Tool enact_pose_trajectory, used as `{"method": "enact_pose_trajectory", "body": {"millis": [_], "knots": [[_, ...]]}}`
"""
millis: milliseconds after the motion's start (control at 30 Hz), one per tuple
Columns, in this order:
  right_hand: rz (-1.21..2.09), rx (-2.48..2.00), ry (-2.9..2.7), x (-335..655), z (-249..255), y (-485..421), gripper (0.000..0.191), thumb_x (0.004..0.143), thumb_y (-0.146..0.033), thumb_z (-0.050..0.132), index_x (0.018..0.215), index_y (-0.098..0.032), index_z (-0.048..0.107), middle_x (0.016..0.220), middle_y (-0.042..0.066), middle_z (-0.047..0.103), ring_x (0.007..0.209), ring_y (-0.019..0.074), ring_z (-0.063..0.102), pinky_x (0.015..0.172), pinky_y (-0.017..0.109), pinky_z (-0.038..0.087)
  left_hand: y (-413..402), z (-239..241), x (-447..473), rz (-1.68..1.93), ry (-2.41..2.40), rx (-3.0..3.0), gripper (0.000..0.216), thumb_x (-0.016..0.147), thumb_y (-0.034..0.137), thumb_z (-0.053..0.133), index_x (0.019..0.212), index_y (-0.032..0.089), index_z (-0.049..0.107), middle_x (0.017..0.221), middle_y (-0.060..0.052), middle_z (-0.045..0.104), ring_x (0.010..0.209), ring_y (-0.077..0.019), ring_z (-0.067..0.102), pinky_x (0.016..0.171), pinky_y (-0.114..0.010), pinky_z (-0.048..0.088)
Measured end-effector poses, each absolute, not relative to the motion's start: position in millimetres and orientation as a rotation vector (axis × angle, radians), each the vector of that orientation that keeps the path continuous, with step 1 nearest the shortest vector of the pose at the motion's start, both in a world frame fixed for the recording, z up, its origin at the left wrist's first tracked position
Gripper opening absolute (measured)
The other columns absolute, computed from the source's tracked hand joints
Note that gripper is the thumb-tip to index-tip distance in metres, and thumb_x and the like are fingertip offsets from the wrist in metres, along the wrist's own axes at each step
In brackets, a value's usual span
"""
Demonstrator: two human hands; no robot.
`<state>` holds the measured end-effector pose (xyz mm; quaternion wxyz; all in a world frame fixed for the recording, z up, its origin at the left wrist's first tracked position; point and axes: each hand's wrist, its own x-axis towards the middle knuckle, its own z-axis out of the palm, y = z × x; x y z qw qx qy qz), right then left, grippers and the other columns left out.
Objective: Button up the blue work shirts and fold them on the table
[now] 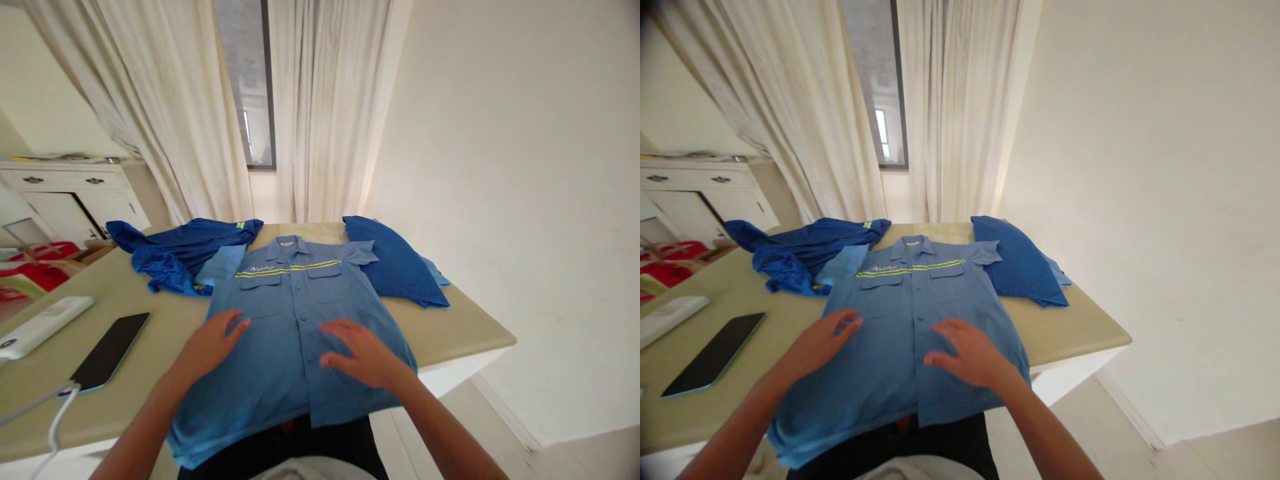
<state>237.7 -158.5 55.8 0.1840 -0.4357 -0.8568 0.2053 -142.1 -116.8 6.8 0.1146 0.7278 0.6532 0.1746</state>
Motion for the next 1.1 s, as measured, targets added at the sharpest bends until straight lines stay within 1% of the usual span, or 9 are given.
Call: {"method": "enact_pose_trajectory", "body": {"millis": [100,167,300,467,667,800,900,1000,1100], "knots": [[0.322,-1.399,-2.143,225.0,61.6,-76.0,0.048,0.105,-0.051,0.054,0.139,-0.019,0.064,0.139,0.013,0.068,0.130,0.0269,0.061,0.114,0.040,0.045,-42.1,37.2,-157.7,0.682,2.107,1.922,0.051,0.100,0.043,0.040,0.133,0.014,0.066,0.128,-0.015,0.074,0.117,-0.0295,0.069,0.105,-0.040,0.051],[0.239,-1.490,-2.092,211.2,53.7,-24.2,0.044,0.107,-0.045,0.050,0.138,-0.018,0.064,0.138,0.013,0.068,0.130,0.0257,0.061,0.114,0.038,0.044,-3.4,42.2,-168.6,0.751,2.324,1.747,0.055,0.100,0.036,0.040,0.143,0.006,0.057,0.139,-0.024,0.066,0.130,-0.0354,0.062,0.110,-0.047,0.047],[0.187,-1.635,-2.236,190.2,22.8,44.0,0.053,0.104,-0.050,0.055,0.146,-0.018,0.058,0.155,0.015,0.055,0.143,0.0281,0.050,0.118,0.041,0.038,28.5,19.6,-189.5,0.678,2.637,1.326,0.076,0.096,0.053,0.049,0.144,-0.005,0.050,0.144,-0.037,0.054,0.140,-0.0506,0.047,0.109,-0.060,0.044],[0.048,-1.903,-2.156,196.2,-11.5,71.6,0.059,0.105,-0.052,0.052,0.153,-0.019,0.051,0.164,0.016,0.042,0.150,0.0314,0.040,0.121,0.045,0.032,28.9,-7.8,-208.7,0.790,2.705,1.317,0.083,0.089,0.060,0.058,0.149,0.003,0.049,0.144,-0.032,0.056,0.136,-0.0491,0.051,0.108,-0.058,0.046],[-0.030,-1.943,-2.210,203.2,-14.3,80.3,0.049,0.106,-0.054,0.044,0.139,-0.020,0.061,0.145,0.016,0.061,0.131,0.0298,0.056,0.108,0.042,0.043,24.4,-1.3,-216.3,1.091,2.672,1.105,0.056,0.091,0.038,0.053,0.141,0.014,0.056,0.130,-0.020,0.067,0.118,-0.0401,0.064,0.096,-0.052,0.054],[-0.109,-2.021,-2.215,200.1,3.2,109.6,0.049,0.107,-0.054,0.040,0.123,-0.018,0.069,0.127,0.019,0.069,0.121,0.0321,0.061,0.103,0.045,0.043,9.3,1.4,-212.0,1.088,2.779,1.180,0.057,0.089,0.033,0.052,0.143,0.015,0.052,0.142,-0.023,0.057,0.126,-0.0484,0.054,0.097,-0.063,0.048],[-0.151,-1.939,-2.222,201.4,5.9,143.9,0.045,0.105,-0.044,0.048,0.136,-0.015,0.063,0.142,0.020,0.062,0.131,0.0320,0.055,0.108,0.044,0.041,3.3,5.2,-198.3,0.985,2.791,1.564,0.053,0.091,0.026,0.045,0.142,0.017,0.058,0.152,-0.022,0.050,0.138,-0.0499,0.043,0.104,-0.068,0.039],[-0.095,-1.824,-2.272,205.9,-6.0,172.6,0.059,0.105,-0.044,0.050,0.157,-0.017,0.043,0.164,0.017,0.042,0.147,0.0290,0.042,0.117,0.042,0.033,17.7,12.3,-178.6,0.877,2.526,1.998,0.052,0.092,0.021,0.041,0.138,0.021,0.065,0.142,-0.015,0.064,0.132,-0.0386,0.055,0.111,-0.058,0.038],[0.030,-1.839,-2.257,211.5,-21.3,187.4,0.067,0.106,-0.053,0.045,0.162,-0.018,0.036,0.165,0.016,0.042,0.148,0.0297,0.040,0.119,0.044,0.030,54.5,16.2,-163.7,0.699,2.238,2.238,0.050,0.095,0.021,0.039,0.136,0.020,0.068,0.140,-0.012,0.068,0.129,-0.0314,0.061,0.113,-0.049,0.041]]}}
